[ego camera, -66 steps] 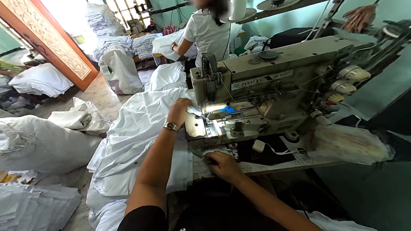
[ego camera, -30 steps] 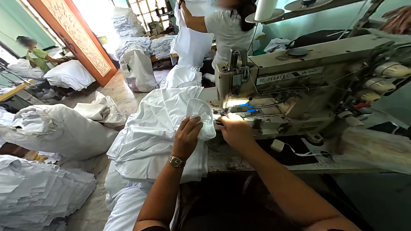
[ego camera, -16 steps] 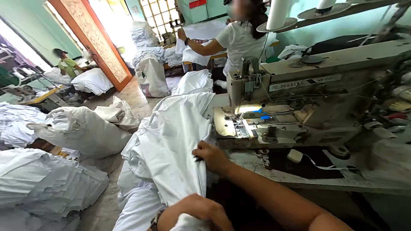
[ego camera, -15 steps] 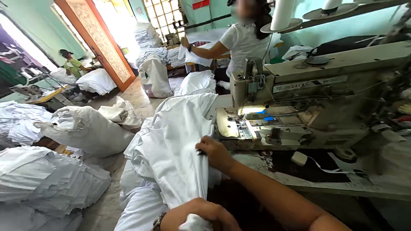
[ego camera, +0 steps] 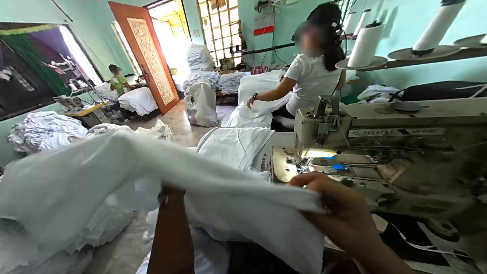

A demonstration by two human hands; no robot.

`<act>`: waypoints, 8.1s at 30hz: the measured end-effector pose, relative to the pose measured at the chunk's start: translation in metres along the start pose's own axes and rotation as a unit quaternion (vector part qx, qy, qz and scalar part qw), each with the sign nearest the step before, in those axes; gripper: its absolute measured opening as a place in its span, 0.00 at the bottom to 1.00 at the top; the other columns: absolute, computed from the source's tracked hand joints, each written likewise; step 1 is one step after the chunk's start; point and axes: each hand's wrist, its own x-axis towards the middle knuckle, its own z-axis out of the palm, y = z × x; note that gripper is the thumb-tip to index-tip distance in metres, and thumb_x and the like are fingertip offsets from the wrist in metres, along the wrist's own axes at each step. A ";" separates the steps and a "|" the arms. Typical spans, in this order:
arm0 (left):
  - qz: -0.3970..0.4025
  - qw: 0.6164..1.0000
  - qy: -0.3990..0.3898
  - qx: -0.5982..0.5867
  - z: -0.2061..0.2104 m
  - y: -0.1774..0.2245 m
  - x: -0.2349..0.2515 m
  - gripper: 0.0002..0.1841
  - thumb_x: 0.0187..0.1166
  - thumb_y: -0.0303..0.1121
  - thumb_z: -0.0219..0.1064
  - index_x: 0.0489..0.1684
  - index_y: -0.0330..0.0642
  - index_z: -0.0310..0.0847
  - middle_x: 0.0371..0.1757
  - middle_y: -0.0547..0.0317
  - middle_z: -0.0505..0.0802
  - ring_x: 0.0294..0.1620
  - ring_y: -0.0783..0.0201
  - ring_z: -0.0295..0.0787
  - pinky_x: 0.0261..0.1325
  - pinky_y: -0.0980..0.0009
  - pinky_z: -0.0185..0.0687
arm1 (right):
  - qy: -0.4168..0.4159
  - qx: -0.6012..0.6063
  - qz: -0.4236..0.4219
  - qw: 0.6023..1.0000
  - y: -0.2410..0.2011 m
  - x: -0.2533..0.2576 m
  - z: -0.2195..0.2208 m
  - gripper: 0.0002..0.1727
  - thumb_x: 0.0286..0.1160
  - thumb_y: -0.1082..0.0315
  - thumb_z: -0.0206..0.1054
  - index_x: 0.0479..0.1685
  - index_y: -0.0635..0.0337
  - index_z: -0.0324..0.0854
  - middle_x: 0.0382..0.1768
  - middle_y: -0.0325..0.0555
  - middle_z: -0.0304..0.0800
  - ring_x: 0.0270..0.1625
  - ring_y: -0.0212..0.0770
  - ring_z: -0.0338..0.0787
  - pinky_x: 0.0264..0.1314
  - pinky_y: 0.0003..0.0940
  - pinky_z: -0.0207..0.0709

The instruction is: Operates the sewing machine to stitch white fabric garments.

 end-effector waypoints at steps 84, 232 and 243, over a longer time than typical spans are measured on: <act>0.398 0.863 -0.273 0.147 0.085 -0.155 -0.071 0.15 0.83 0.42 0.66 0.60 0.49 0.90 0.50 0.53 0.92 0.54 0.54 0.89 0.61 0.51 0.83 | -0.226 -0.191 0.281 0.913 0.070 -0.115 0.007 0.11 0.83 0.63 0.64 0.47 0.61 0.87 0.38 0.47 0.91 0.41 0.40 0.91 0.49 0.38 0.86; 0.435 0.739 -0.411 0.309 0.129 -0.104 0.033 0.14 0.75 0.28 0.72 0.58 0.46 0.90 0.59 0.48 0.91 0.67 0.45 0.84 0.73 0.42 0.75 | -0.233 -0.165 0.425 0.859 0.076 -0.132 0.010 0.13 0.78 0.59 0.70 0.52 0.56 0.89 0.42 0.45 0.93 0.43 0.41 0.92 0.52 0.47 0.86; 0.483 0.741 -0.448 0.133 0.163 -0.106 0.002 0.07 0.80 0.32 0.70 0.43 0.41 0.93 0.44 0.50 0.92 0.52 0.53 0.89 0.60 0.53 0.84 | -0.166 -0.082 0.370 0.910 0.086 -0.094 0.036 0.21 0.82 0.59 0.64 0.70 0.58 0.78 0.46 0.46 0.87 0.43 0.35 0.86 0.49 0.32 0.82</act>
